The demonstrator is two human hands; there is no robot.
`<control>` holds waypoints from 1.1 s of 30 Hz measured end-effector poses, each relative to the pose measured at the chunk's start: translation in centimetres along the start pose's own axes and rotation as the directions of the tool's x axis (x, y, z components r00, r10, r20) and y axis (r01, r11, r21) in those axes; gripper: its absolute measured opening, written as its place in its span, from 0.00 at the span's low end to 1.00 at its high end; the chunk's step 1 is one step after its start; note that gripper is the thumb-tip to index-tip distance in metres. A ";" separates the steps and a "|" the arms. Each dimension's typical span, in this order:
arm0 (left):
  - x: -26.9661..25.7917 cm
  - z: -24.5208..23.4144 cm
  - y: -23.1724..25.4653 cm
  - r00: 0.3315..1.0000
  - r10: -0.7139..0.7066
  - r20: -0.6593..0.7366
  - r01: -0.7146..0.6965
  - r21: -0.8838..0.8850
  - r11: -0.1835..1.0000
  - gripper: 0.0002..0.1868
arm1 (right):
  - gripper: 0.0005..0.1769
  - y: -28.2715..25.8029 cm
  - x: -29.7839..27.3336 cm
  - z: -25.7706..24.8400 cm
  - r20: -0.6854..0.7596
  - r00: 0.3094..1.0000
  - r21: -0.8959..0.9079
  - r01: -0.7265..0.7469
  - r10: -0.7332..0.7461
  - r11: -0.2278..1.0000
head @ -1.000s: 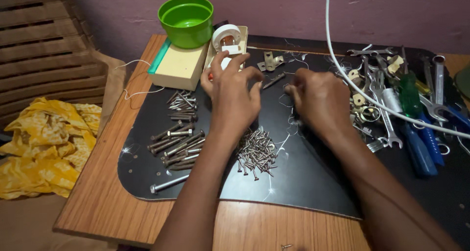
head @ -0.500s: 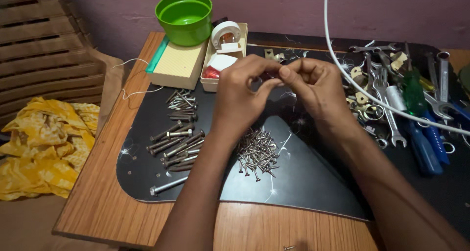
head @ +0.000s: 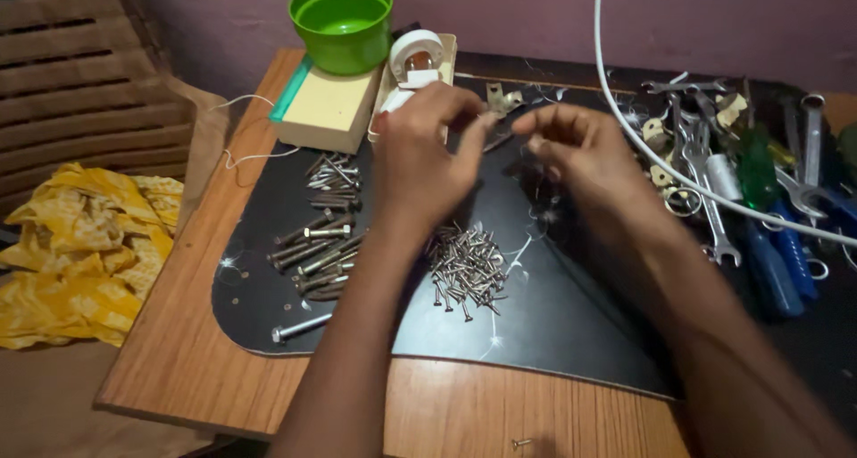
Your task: The person sorts screws, bolts, and small metal fasteners on a mat, then threads nuts onto bolts and fits metal components together by hand.
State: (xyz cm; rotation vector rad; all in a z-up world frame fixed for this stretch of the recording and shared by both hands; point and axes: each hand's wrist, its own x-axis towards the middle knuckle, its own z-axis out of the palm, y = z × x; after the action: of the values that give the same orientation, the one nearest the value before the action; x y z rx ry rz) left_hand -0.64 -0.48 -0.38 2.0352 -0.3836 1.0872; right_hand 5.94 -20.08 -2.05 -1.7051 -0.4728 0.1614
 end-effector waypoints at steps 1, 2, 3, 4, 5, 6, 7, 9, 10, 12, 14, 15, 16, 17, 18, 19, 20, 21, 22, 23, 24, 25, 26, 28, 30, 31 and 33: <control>0.1 -0.1 -0.2 1.000 -0.004 0.006 0.004 -0.008 1.000 0.05 | 0.14 -0.2 0.1 -0.2 -0.006 0.995 0.043 -0.102 0.102 0.994; 0.2 -0.3 -0.5 1.000 0.014 -0.017 -0.013 0.018 1.000 0.05 | 0.14 -0.6 0.2 -0.3 -0.012 0.994 0.041 -0.109 0.110 0.993; 0.0 -0.4 -0.6 0.999 0.028 -0.043 -0.026 0.041 0.999 0.05 | 0.12 -0.9 0.2 -0.4 -0.004 0.988 0.056 -0.156 0.156 0.986; -0.1 -0.5 -0.8 0.999 0.020 -0.041 -0.018 0.030 0.999 0.05 | 0.11 -1.3 0.0 -0.4 0.005 0.979 0.070 -0.202 0.202 0.977; 0.1 -0.7 -1.0 1.000 0.021 -0.016 -0.020 0.033 0.999 0.05 | 0.11 -1.8 -0.4 -0.1 -0.001 0.979 0.065 -0.204 0.205 0.977; 0.2 -0.7 -1.0 1.000 0.022 0.009 -0.022 0.035 0.999 0.05 | 0.10 -2.4 -0.8 0.2 -0.003 0.974 0.082 -0.224 0.225 0.971; 0.5 -0.7 -0.9 0.999 0.034 0.000 -0.034 0.034 0.999 0.05 | 0.09 -3.4 -0.8 0.6 -0.002 0.973 0.100 -0.228 0.229 0.969; 0.4 -1.0 -0.5 0.999 -0.010 0.044 0.010 -0.010 1.000 0.04 | 0.09 -5.0 -1.5 1.3 0.007 0.974 0.153 -0.223 0.225 0.963; 0.5 -1.1 -0.5 0.999 -0.008 0.048 0.008 -0.006 1.000 0.04 | 0.08 -5.4 -2.0 1.8 0.020 0.972 0.210 -0.233 0.234 0.950; 0.4 -1.1 -0.5 0.997 -0.021 0.070 0.020 0.013 1.000 0.04 | 0.07 -5.9 -3.4 2.3 0.003 0.975 0.151 -0.221 0.223 0.964; 0.2 -1.0 -0.6 0.997 -0.022 0.077 0.022 0.006 1.000 0.04 | 0.07 -5.7 -4.9 2.7 -0.014 0.977 0.074 -0.213 0.215 0.974; 0.5 -0.9 -0.8 0.997 -0.004 0.073 0.004 0.005 1.000 0.04 | 0.06 -5.6 -5.3 2.7 -0.064 0.976 0.009 -0.210 0.210 0.978; 0.4 -0.9 -0.7 0.998 0.003 0.058 -0.003 -0.001 1.000 0.04 | 0.06 -5.3 -5.8 2.6 -0.114 0.973 -0.055 -0.208 0.201 0.977; 0.3 -0.9 -0.4 0.998 0.018 0.054 -0.018 0.007 1.000 0.05 | 0.06 -5.1 -6.0 2.9 -0.120 0.978 -0.069 -0.181 0.172 0.981; 0.6 -0.8 -0.2 0.998 0.032 0.050 -0.033 0.015 0.999 0.06 | 0.05 -4.7 -6.0 3.3 -0.101 0.988 -0.146 -0.133 0.119 0.980; 0.6 -0.8 0.0 0.998 0.044 0.043 -0.044 0.016 0.999 0.06 | 0.05 -4.4 -5.9 3.6 -0.078 0.993 -0.211 -0.099 0.084 0.973; 0.6 -0.8 0.0 0.997 -0.002 0.073 0.000 0.026 1.000 0.06 | 0.05 -4.1 -5.7 3.6 -0.080 0.994 -0.213 -0.086 0.071 0.973; 0.2 -0.8 0.2 0.992 -0.061 0.114 0.057 0.037 0.998 0.06 | 0.04 -3.5 -5.9 3.7 -0.067 0.995 -0.189 -0.080 0.068 0.979; 0.1 -0.8 0.1 0.991 -0.064 0.118 0.060 0.037 0.998 0.06 | 0.04 -3.1 -6.2 3.7 -0.055 0.996 -0.164 -0.073 0.065 0.984; 0.3 -0.7 -0.1 0.992 -0.042 0.120 0.035 0.060 0.998 0.06 | 0.04 -2.7 -6.3 3.6 -0.055 0.996 -0.162 -0.076 0.068 0.984; 0.4 -0.6 -0.3 0.992 -0.020 0.122 0.010 0.083 0.997 0.06 | 0.05 -2.3 -6.2 3.4 -0.021 1.000 -0.118 -0.017 0.015 0.993; 0.3 -0.6 -0.5 0.991 -0.028 0.129 0.017 0.087 0.996 0.06 | 0.06 -1.9 -6.4 3.4 0.013 0.999 -0.067 0.035 -0.034 0.997; 0.3 -0.5 -0.6 0.993 -0.016 0.115 0.005 0.094 0.996 0.06 | 0.06 -1.6 -6.5 3.4 0.016 1.000 -0.061 0.026 -0.025 0.998; 0.0 -0.6 -0.7 0.994 -0.009 0.107 -0.003 0.109 0.994 0.07 | 0.08 -1.2 -6.2 3.4 0.029 0.999 -0.045 0.016 -0.014 0.999; 0.2 -0.5 -0.6 0.985 -0.099 0.142 0.087 0.088 0.992 0.08 | 0.08 -1.3 -6.4 3.8 0.030 0.999 -0.055 0.029 -0.028 0.998; 0.1 -0.5 -0.5 0.984 -0.104 0.147 0.092 0.090 0.992 0.08 | 0.07 -1.3 -6.7 4.1 0.030 0.999 -0.067 0.034 -0.032 0.997; 0.0 -0.5 -0.5 0.989 -0.030 0.146 0.011 0.124 0.992 0.10 | 0.07 -1.6 -7.1 4.7 0.032 0.999 -0.071 0.042 -0.039 0.997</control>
State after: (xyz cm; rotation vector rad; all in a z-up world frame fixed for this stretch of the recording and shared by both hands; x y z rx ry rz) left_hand -0.61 0.26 -0.45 2.2323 -0.3774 0.9714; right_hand -2.52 -18.42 -2.50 -1.7643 -0.5415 0.1430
